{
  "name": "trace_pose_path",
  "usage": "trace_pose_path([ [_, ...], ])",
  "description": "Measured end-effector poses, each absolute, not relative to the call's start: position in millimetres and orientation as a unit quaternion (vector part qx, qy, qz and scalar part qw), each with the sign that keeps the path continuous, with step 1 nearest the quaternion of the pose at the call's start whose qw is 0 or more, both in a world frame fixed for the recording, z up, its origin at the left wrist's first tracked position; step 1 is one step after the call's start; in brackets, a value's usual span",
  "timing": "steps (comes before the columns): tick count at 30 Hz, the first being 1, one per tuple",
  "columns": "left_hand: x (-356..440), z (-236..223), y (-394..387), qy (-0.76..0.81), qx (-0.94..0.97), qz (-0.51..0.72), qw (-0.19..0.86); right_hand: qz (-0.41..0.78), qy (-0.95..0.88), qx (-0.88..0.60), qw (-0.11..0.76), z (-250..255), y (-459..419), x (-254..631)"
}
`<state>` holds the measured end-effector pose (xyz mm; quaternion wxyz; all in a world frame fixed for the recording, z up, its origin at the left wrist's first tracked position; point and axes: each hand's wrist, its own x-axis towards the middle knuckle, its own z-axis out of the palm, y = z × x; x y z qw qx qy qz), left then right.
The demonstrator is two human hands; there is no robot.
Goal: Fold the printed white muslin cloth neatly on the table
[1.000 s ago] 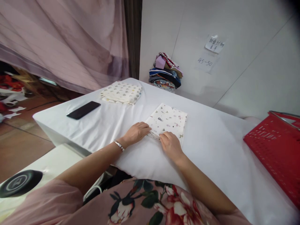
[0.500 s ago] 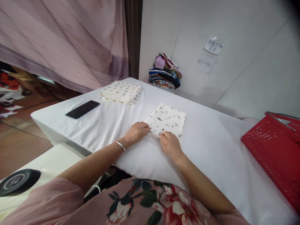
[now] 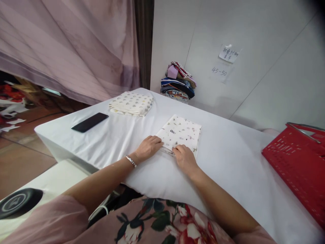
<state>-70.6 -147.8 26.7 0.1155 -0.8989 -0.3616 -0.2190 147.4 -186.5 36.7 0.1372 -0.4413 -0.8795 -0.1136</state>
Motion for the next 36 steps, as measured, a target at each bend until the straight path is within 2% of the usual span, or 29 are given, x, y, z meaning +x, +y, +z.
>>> trace_pose_path([
  [12,-82.9,24.1,-151.7,-0.373,-0.902,-0.195,0.098,-0.102,-0.880,-0.444,0.136,30.2,-197.1,148.1],
  [24,-96.4,23.5,-155.7,-0.445,-0.856,-0.263,0.005,-0.102,-0.884,-0.433,0.147,22.7,-196.0,151.5],
  [30,-89.9,26.5,-156.2,-0.446,-0.848,-0.285,0.028,-0.102,-0.880,-0.433,0.163,21.2,-196.7,153.0],
  [36,-99.4,22.0,-158.7,-0.484,-0.810,-0.317,-0.099,-0.097,-0.879,-0.433,0.173,20.2,-196.6,151.8],
])
